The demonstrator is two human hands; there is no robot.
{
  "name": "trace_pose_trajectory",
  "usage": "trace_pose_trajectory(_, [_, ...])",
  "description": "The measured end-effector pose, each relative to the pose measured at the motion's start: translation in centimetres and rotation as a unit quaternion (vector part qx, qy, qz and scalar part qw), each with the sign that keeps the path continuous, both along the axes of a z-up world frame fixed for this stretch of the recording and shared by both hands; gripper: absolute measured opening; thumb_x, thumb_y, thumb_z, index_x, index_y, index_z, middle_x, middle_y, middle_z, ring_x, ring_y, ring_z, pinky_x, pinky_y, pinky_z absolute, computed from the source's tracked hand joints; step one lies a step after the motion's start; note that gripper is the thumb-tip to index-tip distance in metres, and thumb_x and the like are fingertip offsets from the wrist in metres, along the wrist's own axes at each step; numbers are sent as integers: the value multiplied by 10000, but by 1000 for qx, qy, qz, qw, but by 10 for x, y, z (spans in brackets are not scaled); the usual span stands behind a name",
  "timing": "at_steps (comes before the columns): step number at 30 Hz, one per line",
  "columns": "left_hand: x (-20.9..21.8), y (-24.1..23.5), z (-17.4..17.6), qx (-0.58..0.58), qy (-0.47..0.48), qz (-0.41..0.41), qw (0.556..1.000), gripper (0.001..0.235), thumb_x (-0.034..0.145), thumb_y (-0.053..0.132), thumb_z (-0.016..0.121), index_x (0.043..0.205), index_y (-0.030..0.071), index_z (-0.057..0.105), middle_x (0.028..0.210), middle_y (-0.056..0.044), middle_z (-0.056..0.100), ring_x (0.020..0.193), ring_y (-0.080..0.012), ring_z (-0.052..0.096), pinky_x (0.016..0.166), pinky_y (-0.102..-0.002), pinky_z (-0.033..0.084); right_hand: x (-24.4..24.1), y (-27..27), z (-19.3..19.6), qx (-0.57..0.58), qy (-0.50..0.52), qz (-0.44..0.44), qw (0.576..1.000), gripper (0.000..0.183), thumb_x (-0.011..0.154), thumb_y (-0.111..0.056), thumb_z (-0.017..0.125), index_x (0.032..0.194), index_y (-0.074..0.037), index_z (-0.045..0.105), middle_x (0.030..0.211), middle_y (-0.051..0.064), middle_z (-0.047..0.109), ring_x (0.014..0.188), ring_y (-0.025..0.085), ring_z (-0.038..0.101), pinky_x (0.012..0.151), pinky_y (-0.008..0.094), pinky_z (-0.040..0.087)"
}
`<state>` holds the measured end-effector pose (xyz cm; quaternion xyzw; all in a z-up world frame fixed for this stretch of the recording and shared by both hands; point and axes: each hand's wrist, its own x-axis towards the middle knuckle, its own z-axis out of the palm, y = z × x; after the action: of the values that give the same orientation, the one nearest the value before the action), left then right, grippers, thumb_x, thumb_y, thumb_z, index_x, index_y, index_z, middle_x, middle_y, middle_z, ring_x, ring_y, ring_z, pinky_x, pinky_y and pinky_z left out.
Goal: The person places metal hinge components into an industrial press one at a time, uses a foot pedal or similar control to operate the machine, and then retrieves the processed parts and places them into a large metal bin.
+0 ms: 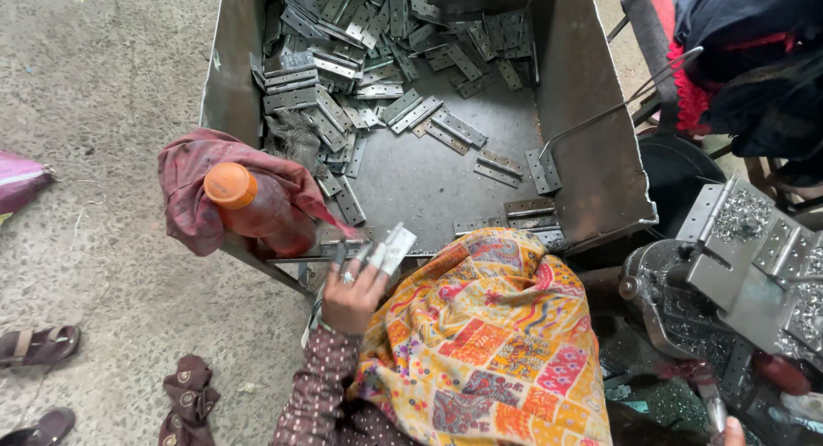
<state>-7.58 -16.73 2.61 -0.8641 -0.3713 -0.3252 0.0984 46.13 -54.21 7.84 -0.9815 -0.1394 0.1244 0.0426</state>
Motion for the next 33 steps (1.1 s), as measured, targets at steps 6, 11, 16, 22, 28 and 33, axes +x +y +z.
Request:
trace_pose_trajectory(6, [18,-56,52,-32,-122,-133,983,246,806,130,682,1028,106,785,1133,-105,729,957,-286,698,824,-432,560,-18,32,-4,16,-7,26,1000,447,863,-355,658,1087,26,721,917,233,761,883,327,772,801,446,602])
trace_pose_trajectory(11, [47,-75,70,-114,-191,-153,963,249,790,75,742,1039,73,724,1088,-133,696,898,-303,723,750,-391,582,-40,67,-4,41,-12,48,998,439,846,-320,695,1117,25,717,941,226,765,893,310,776,808,430,608])
trace_pose_trajectory(16, [35,-75,73,-162,-174,-72,969,344,788,8,723,1122,86,736,1121,-100,733,750,-281,694,670,-386,566,-18,56,-18,64,-5,73,995,443,830,-286,733,1146,24,713,965,219,770,903,292,780,815,415,614])
trace_pose_trajectory(22, [-16,-65,77,-178,-197,-1,964,460,730,-31,639,1186,29,660,1198,-161,693,849,-379,692,740,-453,560,-83,96,-21,293,52,300,906,463,811,-244,777,1182,24,707,993,211,776,915,271,785,824,397,622])
trace_pose_trajectory(28, [-78,-63,-15,-382,90,42,919,380,798,110,614,1177,133,590,1085,-106,707,909,-378,711,776,-494,577,-268,168,-32,372,235,495,749,410,828,-180,815,1189,-86,646,1141,86,650,977,202,723,837,324,596])
trace_pose_trajectory(33, [-96,-66,-92,-488,250,67,834,378,852,173,610,1219,237,544,1090,-80,703,935,-367,719,794,-533,580,-280,166,-40,346,159,640,668,353,899,-274,815,1152,-68,678,1138,136,658,1064,328,649,894,428,507])
